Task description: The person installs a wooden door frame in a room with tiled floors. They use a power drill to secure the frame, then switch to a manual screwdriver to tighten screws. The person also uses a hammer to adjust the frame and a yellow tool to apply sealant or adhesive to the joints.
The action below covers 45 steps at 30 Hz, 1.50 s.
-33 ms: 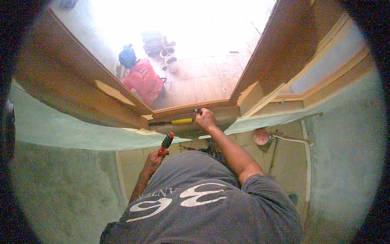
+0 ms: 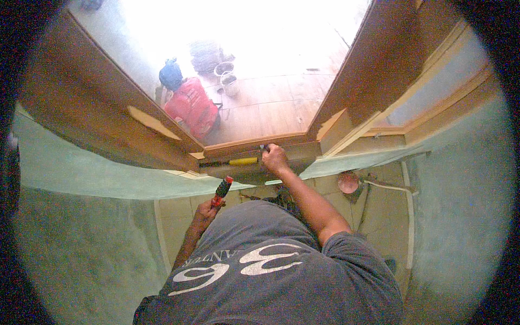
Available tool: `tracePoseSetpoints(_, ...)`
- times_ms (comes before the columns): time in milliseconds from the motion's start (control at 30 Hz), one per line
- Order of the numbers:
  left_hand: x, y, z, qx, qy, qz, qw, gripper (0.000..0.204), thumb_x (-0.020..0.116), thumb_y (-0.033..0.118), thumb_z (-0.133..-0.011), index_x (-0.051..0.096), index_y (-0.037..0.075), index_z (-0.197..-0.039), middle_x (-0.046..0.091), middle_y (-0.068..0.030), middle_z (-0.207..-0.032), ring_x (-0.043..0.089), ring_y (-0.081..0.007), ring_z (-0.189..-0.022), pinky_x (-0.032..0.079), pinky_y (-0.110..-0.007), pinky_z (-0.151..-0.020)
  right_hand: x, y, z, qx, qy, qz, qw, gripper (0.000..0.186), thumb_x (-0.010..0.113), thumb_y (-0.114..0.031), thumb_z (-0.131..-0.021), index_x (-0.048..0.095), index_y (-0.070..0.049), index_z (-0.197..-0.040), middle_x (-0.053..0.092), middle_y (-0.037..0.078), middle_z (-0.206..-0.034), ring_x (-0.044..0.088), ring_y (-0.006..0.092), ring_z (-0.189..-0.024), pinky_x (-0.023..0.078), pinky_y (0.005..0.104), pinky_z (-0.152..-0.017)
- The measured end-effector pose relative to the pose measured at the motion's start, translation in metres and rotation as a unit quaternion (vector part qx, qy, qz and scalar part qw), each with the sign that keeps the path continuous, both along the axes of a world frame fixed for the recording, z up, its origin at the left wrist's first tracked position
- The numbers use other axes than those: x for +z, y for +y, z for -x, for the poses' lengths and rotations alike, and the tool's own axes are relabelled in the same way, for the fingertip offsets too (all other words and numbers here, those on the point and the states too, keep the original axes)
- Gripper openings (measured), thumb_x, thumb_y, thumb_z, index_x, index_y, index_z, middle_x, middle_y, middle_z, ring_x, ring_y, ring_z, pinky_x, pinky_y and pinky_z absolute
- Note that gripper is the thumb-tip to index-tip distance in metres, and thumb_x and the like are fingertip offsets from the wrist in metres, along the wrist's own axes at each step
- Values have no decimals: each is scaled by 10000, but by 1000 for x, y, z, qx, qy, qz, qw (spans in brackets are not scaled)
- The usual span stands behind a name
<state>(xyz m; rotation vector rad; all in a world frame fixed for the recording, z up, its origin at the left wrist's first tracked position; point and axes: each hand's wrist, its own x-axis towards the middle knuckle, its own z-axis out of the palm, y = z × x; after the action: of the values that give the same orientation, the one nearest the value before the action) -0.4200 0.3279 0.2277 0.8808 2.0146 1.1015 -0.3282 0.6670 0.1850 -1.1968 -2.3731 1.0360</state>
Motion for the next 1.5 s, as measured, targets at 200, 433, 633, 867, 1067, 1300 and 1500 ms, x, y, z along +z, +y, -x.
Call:
tracePoseSetpoints(200,-5,-6,-3,17,0,25,1000,385,594,381,-1026,689,7,-1030,693,-202,-827,680,-296,-767,496,-420,-703,-13,23,2,38,-34,10,999,277,712,-276,-828,775,-28,-934,735,226,-933,722,386,-897,553,440,-835)
tracePoseSetpoints(433,-7,-10,0,20,-7,25,999,372,592,361,-1026,709,13,-1094,733,-208,-926,716,-286,-860,527,-405,-774,-25,41,0,70,-66,46,994,298,729,-331,-836,798,-81,-980,734,206,-862,727,341,-788,544,413,-731)
tracePoseSetpoints(633,-3,-4,10,-6,-6,49,999,419,580,380,-1029,708,-5,-1134,755,-181,-990,726,-284,-934,540,-393,-840,-11,31,-13,17,39,-17,999,315,680,-312,-906,749,-9,-855,704,228,-793,701,393,-759,526,452,-708)
tracePoseSetpoints(867,-2,-6,12,4,-33,43,999,473,566,435,-1033,707,0,-1154,755,-179,-1016,721,-284,-977,534,-394,-879,8,29,-20,-19,38,-6,999,384,642,-341,-969,696,13,-828,649,250,-740,661,394,-712,490,469,-684)
tracePoseSetpoints(1067,3,-11,15,9,-41,66,997,505,546,469,-1038,709,6,-1156,753,-176,-1037,717,-275,-995,529,-391,-893,13,27,-12,-66,74,-6,995,417,672,-308,-959,647,22,-705,600,218,-625,548,307,-551,455,452,-607)
tracePoseSetpoints(1300,1,-11,10,0,-20,83,996,499,553,479,-1036,713,28,-1178,755,-163,-1052,712,-265,-1022,520,-390,-918,41,-3,-20,-28,129,-136,982,248,698,-242,-932,691,-16,-831,657,194,-757,660,352,-705,505,457,-670)
tracePoseSetpoints(1500,64,24,16,32,-23,-62,997,418,531,416,-1067,729,55,-1138,741,-75,-972,670,-184,-888,515,-355,-842,55,-54,-4,266,95,-292,914,184,705,-207,-848,688,-87,-985,663,115,-1019,641,316,-1006,515,448,-865)
